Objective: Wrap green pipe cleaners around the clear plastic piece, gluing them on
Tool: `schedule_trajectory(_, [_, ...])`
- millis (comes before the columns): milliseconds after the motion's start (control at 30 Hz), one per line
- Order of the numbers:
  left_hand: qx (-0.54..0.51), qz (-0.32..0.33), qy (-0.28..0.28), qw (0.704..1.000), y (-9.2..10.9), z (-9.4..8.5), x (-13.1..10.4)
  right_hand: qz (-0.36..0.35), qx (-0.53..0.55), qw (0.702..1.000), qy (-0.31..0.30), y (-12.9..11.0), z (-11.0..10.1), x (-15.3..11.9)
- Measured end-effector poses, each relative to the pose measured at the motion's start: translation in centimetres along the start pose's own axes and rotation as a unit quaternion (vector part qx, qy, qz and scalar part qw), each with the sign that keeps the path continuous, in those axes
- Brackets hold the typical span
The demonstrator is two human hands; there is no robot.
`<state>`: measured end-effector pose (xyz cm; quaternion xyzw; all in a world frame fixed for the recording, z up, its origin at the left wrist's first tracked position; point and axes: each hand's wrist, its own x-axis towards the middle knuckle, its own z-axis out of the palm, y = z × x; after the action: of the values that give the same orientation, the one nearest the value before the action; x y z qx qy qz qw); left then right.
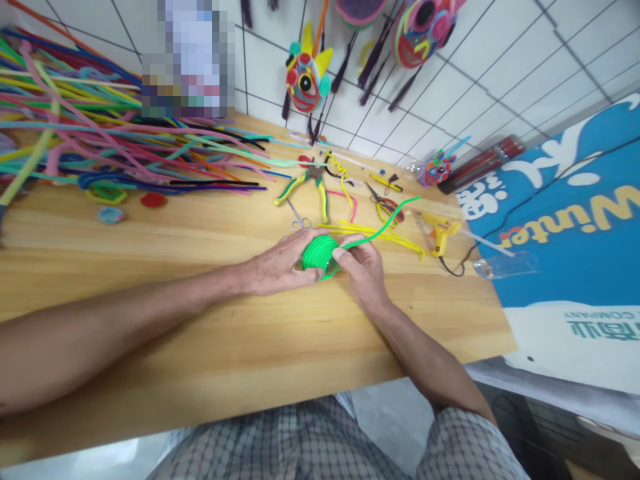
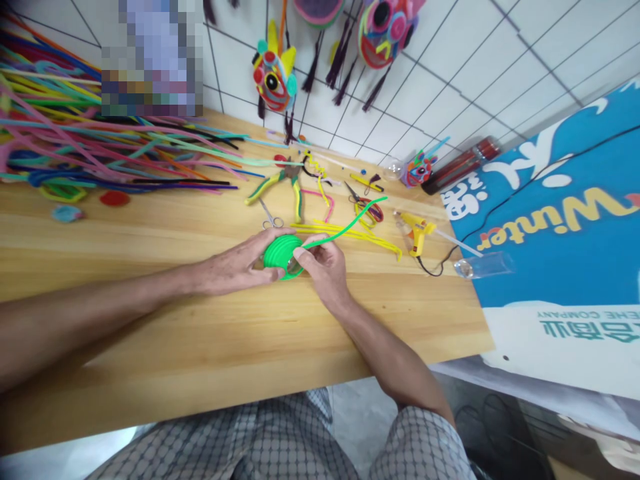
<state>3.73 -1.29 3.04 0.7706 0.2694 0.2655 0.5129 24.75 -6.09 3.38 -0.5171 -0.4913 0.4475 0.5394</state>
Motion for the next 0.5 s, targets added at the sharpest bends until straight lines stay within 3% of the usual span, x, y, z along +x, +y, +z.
schedule_trajectory(267, [0.053,0.011,-0.007,0.999,0.32,0.23,-0.01,-0.020,0.007,1.000,-0.002,0.33,0.03,0.03])
schedule_trajectory(500, [0.028,0.028,-0.031,0.999,-0.22,-0.47,-0.10,-0.021,-0.007,1.000,0.000,0.57,-0.04,0.00])
